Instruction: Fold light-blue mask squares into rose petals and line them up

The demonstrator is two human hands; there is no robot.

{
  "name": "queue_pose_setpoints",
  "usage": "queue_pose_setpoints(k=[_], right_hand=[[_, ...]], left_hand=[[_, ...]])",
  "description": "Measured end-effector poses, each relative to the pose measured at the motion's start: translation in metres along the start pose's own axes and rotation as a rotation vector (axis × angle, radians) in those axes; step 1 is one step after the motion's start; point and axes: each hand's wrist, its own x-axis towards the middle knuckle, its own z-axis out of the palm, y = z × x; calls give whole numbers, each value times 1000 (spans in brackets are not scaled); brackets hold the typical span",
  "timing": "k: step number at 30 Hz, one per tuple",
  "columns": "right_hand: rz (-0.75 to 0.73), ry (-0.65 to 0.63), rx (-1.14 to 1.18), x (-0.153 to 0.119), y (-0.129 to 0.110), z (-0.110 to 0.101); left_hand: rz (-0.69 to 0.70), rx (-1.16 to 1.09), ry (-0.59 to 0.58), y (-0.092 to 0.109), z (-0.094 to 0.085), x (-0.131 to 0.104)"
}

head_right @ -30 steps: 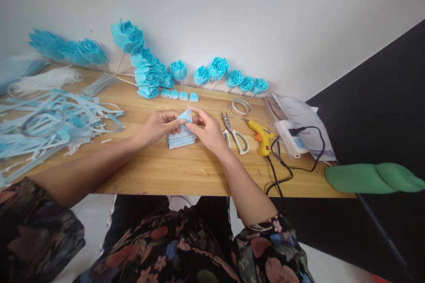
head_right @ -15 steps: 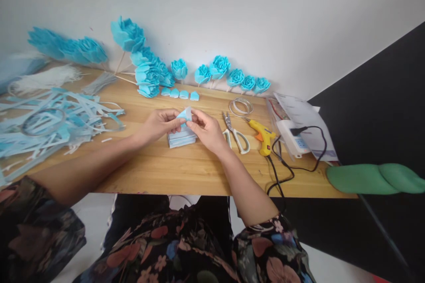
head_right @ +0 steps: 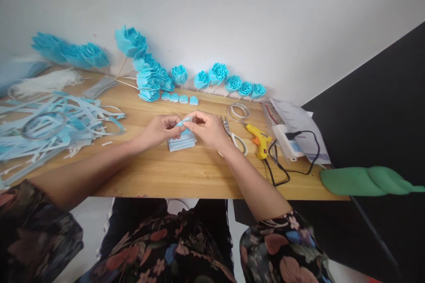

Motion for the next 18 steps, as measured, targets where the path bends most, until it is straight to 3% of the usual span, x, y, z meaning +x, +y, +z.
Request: queue_pose_setpoints(k=[4, 11, 18], right_hand=[[-126, 72, -158, 1, 0, 1], [-566, 174, -586, -4, 9, 8], [-618, 178, -598, -9, 18, 6]], left_hand=[[-44, -91, -9, 1, 0, 1], [-164, -208, -53, 6, 0, 2], [-173, -272, -59, 0, -1, 1]])
